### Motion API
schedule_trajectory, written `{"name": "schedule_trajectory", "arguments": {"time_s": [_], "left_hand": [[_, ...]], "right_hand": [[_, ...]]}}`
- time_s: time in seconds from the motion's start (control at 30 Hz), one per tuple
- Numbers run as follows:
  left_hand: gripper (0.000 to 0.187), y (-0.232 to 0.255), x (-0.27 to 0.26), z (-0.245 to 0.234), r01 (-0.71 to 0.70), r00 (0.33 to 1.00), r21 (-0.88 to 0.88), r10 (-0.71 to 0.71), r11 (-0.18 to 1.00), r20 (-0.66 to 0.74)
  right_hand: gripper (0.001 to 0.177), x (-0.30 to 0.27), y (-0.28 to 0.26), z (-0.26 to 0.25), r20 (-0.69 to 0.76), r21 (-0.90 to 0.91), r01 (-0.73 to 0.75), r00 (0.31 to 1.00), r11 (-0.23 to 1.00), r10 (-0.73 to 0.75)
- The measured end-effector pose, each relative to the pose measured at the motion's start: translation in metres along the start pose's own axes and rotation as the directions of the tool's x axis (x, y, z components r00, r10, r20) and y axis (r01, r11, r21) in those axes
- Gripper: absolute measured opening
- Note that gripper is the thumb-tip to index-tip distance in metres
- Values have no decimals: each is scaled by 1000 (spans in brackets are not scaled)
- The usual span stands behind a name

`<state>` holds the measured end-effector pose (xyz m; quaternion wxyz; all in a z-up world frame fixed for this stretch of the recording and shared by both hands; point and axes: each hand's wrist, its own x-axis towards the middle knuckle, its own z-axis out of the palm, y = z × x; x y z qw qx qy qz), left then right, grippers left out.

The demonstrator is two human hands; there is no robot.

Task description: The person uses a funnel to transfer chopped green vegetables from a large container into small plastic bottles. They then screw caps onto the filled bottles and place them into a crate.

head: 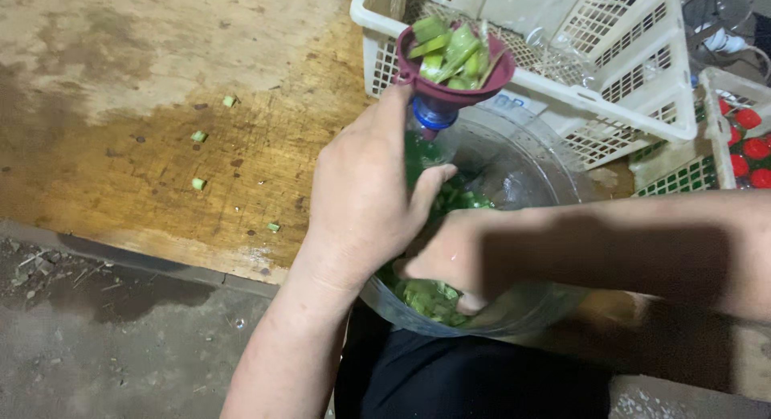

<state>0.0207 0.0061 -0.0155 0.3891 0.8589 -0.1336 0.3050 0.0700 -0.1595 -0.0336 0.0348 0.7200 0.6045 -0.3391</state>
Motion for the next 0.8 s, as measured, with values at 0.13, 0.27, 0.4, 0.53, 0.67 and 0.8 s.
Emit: {"name": "schedule_trajectory", "arguments": {"time_s": [0.13,0.27,0.4,0.53,0.67,0.8], "left_hand": [[71,-1,0,-2,7,1000,27,-7,1000,4],[68,-1,0,-2,-4,1000,26,4,1000,2],[70,0,2,-3,2,1000,59,-4,998,23],[69,1,3,-5,6,997,50,-10,999,75],[69,5,4,-9,5,992,42,-10,999,123],[70,8,3,-9,-31,985,60,20,998,171]], "right_hand": [[78,-17,2,-15,-66,174,26,998,984,-15],[74,-43,1,-26,-123,273,-19,991,962,55],[79,-71,-7,-32,-304,293,49,952,955,44],[79,-90,-9,-32,-473,248,-59,864,967,174],[76,-119,-12,-30,-730,218,-21,660,976,177],[73,-131,-8,-37,-920,-128,-67,380,990,-93]]}}
